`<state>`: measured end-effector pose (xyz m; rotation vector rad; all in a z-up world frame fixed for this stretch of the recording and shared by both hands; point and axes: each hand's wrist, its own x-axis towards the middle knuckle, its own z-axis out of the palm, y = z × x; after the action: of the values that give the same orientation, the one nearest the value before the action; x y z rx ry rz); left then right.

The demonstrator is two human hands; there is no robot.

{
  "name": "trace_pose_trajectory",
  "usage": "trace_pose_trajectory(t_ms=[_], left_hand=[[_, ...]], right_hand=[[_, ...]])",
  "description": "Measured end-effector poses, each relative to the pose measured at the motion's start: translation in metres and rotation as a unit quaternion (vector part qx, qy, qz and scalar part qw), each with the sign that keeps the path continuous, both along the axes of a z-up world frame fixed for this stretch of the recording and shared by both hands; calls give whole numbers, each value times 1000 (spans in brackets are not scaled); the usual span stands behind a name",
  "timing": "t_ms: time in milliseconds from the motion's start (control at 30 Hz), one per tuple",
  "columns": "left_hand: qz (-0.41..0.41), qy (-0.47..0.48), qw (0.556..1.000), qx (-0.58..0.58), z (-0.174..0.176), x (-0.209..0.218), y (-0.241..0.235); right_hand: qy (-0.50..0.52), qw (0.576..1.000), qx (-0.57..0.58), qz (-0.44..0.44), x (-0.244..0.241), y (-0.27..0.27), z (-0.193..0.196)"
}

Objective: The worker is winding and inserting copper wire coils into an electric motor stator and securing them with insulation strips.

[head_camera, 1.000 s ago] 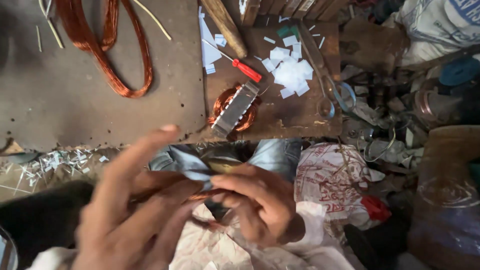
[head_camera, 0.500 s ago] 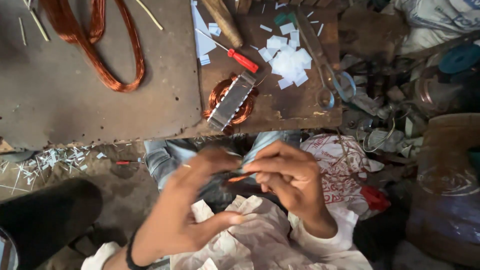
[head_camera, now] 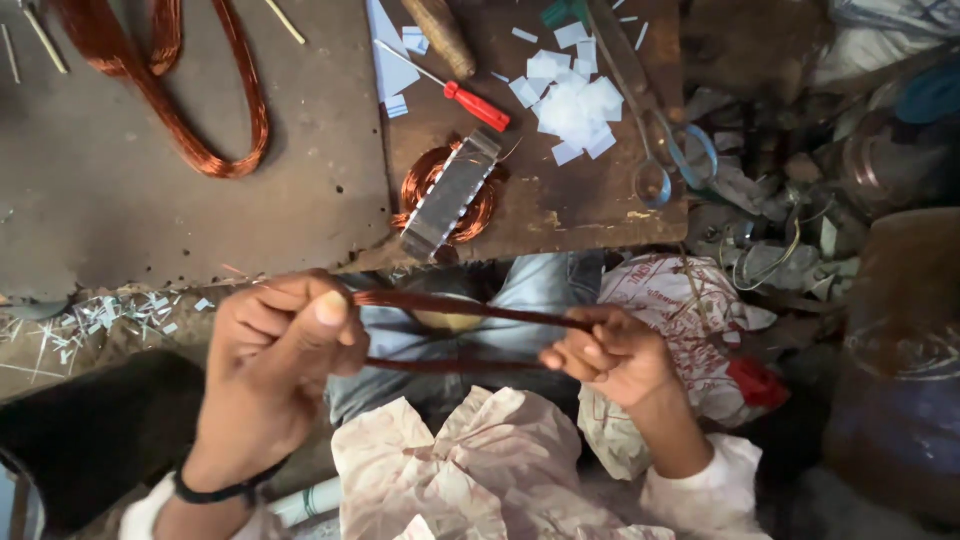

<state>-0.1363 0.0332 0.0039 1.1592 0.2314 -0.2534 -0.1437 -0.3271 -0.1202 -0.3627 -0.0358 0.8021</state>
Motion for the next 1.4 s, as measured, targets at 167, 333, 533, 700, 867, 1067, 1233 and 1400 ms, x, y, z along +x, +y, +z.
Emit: trace_pose_trajectory(t_ms=[167,333,533,700,867,1067,1233,1400], left_hand=[[18,-1,995,95,-25,-6,-35],[6,13,1000,-12,-38,-28,-77],[80,-240,944,214,-30,-10,-61],[334,-275,833,346,-10,42,-15],[-169,-391,839,339,-28,81,0],[-127,-186,972,62,-75,57,-23],[-108,-167,974,107,-68,47,-30],[-118,-316,907,251,-54,63,11]], right_hand=[[-193,905,-368,-88,12,-6,50],[-469,583,-606,-269,0,63,101],[-517,312,-742,-291,-14,65,69],[-395,359,-808,-248,-17,25,77],[-382,283,-856,-203,-22,4,71],[-405,239,-863,-184,-3,19,76],[-433,241,-851,-177,23,29,83],[-479,236,-822,-198,57,49,87]])
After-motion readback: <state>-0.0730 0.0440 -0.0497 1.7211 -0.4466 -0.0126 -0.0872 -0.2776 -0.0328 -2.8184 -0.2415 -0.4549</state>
